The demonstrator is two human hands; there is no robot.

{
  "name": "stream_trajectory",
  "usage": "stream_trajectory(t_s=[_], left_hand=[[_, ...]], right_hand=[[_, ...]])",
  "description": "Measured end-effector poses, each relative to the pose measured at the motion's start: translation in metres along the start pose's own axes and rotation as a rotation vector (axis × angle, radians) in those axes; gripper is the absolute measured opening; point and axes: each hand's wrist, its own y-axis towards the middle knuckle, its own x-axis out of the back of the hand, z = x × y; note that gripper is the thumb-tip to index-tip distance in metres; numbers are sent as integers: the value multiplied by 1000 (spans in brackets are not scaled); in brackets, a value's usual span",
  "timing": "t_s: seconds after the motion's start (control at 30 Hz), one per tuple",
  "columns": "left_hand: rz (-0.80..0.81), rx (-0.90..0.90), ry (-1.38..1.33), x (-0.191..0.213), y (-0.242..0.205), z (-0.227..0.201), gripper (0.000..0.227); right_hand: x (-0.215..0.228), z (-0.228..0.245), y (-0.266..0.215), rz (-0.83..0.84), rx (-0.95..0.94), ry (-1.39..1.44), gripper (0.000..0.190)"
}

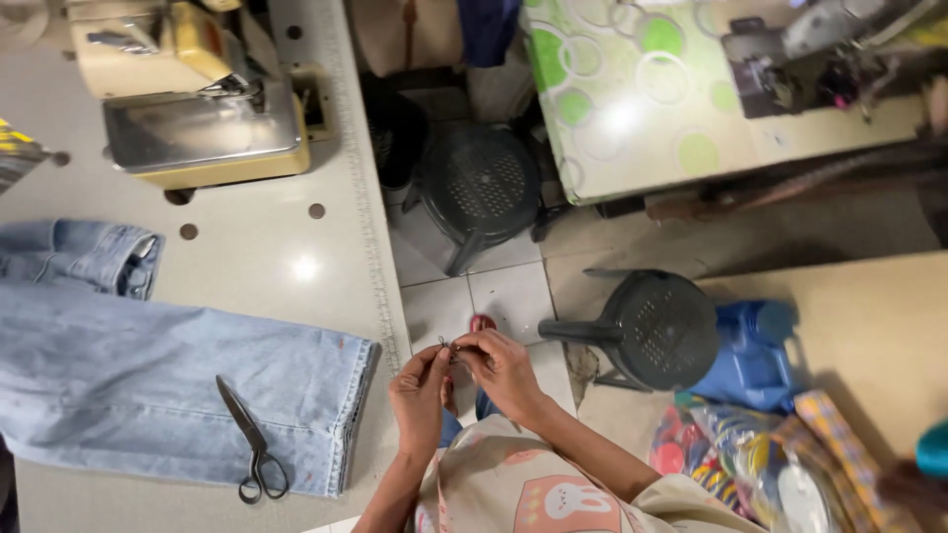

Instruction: The person measures the hem of a pair of light blue jeans using a measuring tape and marks it with a small orange object. They then pick up a pair of scissors and cut a slit into the leg of the jeans.

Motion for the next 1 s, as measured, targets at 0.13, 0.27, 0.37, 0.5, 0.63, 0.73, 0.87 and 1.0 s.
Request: stream_trajectory(t_s=[0.13,0.27,0.37,0.5,0.63,0.73,0.87,1.0], left_hand=[[-17,64,-133,-15,12,-36,26],[47,-16,3,-29,40,-40,34],[69,18,89,-37,45,-65,38],[-88,-89,18,-35,57,-67,32],[-296,0,62,-16,53,-53,25],[-461,-25,-88,-5,39,-33,19],[-674,19,-159,9,10,-13,20],[-769,7,-248,25,-17,28,22]], right_hand=[[-7,-24,40,118,85,-50,20],[-9,-57,93,206,-97,-15,14],[-15,-112,142,302,-255,-38,13],[-21,-191,240,337,-351,-153,10],[-43,-253,352,365,-334,-271,5],[-65,-285,430,344,-162,-341,8],[-48,-234,484,346,-601,-71,75],[-20,-215,474,360,-545,-25,68]])
